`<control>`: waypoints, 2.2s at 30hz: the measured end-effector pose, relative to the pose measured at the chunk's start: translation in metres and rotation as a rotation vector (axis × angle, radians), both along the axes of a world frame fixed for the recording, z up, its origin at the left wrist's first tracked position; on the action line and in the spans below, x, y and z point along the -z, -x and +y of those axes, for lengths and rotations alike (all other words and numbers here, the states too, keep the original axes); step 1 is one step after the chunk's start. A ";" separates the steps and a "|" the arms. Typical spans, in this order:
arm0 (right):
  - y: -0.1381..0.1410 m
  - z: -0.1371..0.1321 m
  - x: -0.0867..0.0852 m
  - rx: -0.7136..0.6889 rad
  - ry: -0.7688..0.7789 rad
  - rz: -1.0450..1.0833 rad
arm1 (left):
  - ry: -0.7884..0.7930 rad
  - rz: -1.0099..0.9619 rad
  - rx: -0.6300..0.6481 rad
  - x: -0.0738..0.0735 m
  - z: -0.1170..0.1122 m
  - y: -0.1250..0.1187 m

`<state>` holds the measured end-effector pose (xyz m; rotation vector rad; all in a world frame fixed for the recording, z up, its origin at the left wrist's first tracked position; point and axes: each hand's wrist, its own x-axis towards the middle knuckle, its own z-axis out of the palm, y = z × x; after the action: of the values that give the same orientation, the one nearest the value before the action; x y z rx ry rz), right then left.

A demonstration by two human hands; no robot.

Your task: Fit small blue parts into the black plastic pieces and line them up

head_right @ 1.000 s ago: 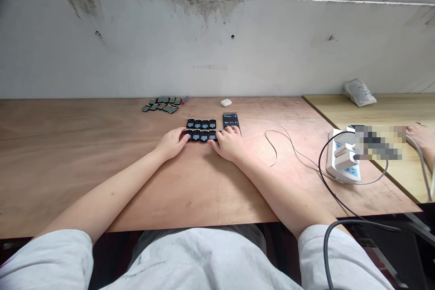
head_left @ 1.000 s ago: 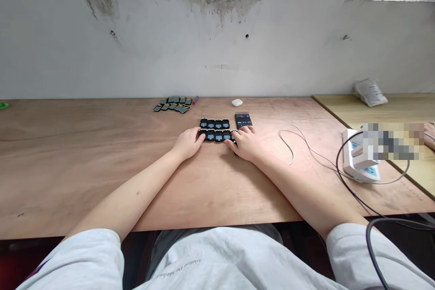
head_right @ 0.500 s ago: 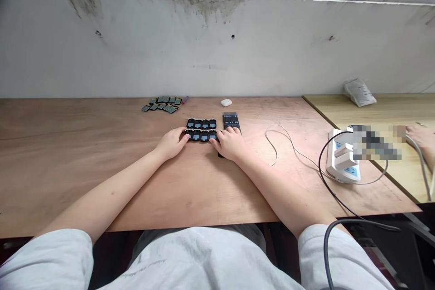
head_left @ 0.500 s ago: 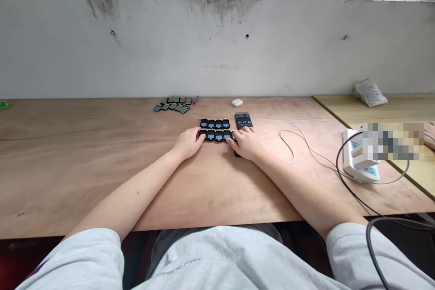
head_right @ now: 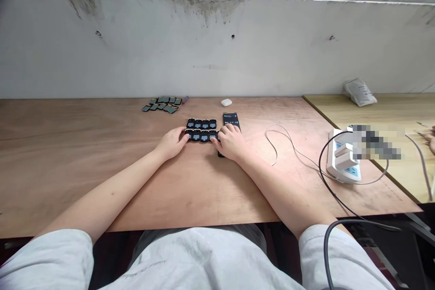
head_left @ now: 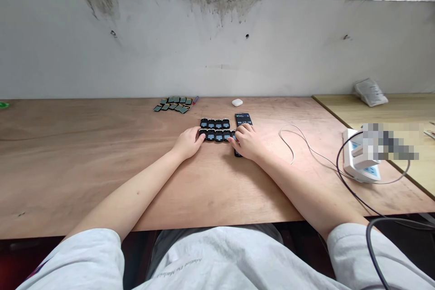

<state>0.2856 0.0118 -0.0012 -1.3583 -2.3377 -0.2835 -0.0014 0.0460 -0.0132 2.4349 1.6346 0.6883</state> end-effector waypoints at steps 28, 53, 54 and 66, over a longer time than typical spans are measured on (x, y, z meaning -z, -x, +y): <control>0.007 -0.008 0.007 -0.512 0.123 0.214 | -0.206 -0.058 0.231 -0.002 -0.030 -0.009; 0.003 0.002 0.019 -0.577 0.013 0.202 | 0.079 -0.599 -0.452 0.008 0.031 0.046; 0.003 0.002 0.019 -0.577 0.014 0.200 | 0.082 -0.610 -0.458 0.009 0.032 0.048; 0.002 0.003 0.022 -0.565 0.020 0.188 | 0.234 -1.003 -0.516 0.002 0.038 0.047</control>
<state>0.2834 0.0148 -0.0228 -0.6485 -2.4432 0.0385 -0.0487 0.0843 -0.0150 1.1144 1.6766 1.3747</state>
